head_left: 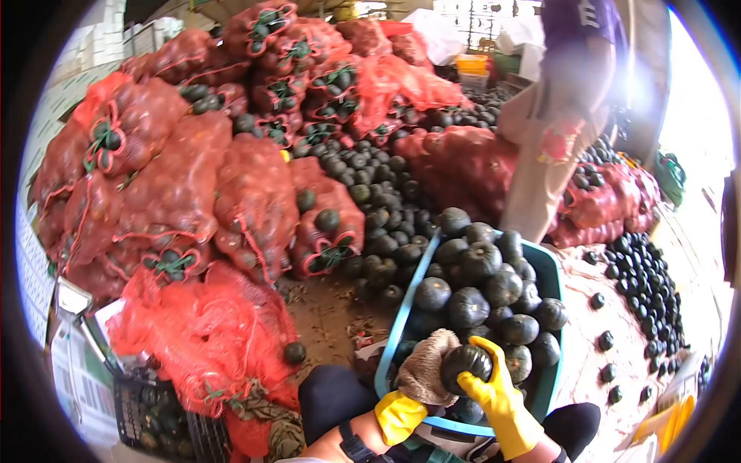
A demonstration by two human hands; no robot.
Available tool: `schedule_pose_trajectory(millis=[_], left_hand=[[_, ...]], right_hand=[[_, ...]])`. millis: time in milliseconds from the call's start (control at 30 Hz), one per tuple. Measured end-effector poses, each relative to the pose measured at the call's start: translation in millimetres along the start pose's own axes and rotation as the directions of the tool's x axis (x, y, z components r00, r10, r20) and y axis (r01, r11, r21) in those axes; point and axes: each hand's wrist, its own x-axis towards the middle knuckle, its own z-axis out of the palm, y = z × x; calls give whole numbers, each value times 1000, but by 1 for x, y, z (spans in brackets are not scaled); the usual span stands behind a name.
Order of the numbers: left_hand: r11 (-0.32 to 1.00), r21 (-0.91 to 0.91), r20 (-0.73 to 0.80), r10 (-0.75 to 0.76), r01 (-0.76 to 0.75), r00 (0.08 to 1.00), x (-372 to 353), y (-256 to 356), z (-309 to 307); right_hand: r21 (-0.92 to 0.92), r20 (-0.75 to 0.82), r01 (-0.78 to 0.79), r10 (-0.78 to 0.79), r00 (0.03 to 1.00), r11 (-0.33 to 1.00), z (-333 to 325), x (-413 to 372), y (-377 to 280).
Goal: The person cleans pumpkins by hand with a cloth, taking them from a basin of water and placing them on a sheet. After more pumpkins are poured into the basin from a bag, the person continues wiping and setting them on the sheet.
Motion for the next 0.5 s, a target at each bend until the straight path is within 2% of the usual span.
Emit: schedule_pose_trajectory(millis=[33, 67, 100, 133, 167, 200, 233, 267, 333, 367, 400, 467, 500], left_hand=[[997, 78, 18, -13, 11, 1000, -2, -6, 8], [988, 156, 37, -26, 20, 999, -5, -12, 16], [998, 51, -16, -37, 38, 999, -5, -9, 20], [997, -56, -72, -54, 50, 996, -4, -5, 23], [984, -165, -128, -81, 59, 988, -3, 0, 27], [983, -174, -134, -78, 54, 988, -1, 4, 26], [982, -182, -139, -74, 48, 987, 0, 8, 26], [995, -90, -91, -42, 34, 995, -2, 13, 15], [995, 95, 9, 11, -12, 1000, -2, 17, -3], [997, 34, 26, 66, -67, 997, -2, 5, 1], [979, 134, -76, 164, -153, 984, -6, 2, 3], [992, -115, 187, -25, 47, 982, 1, 5, -7], [995, -101, 80, 16, -8, 997, -1, 13, -2]], right_hand=[[300, 76, -163, 147, 986, 940, -3, 4, 1], [561, 195, -318, 251, 948, 764, -2, 6, 5], [630, 73, -186, 181, 981, 754, 11, 4, 12], [554, -65, -54, 109, 992, 830, 19, 5, 26], [422, -116, -50, 108, 987, 905, 22, 3, 18], [280, -163, -54, 103, 981, 958, 22, 3, 9], [-503, -136, 204, -310, 941, 840, 10, 16, 13], [-461, -27, 157, -190, 981, 873, -2, 17, 11], [-481, 122, 128, -78, 989, 867, -7, 3, -28], [-502, 152, 94, -19, 988, 860, -10, -4, -39], [-408, 174, 60, 14, 985, 911, -16, -3, -44], [-210, 234, -28, 78, 969, 977, -28, 0, -53], [90, 287, -275, 239, 928, 957, -30, 0, -56]])
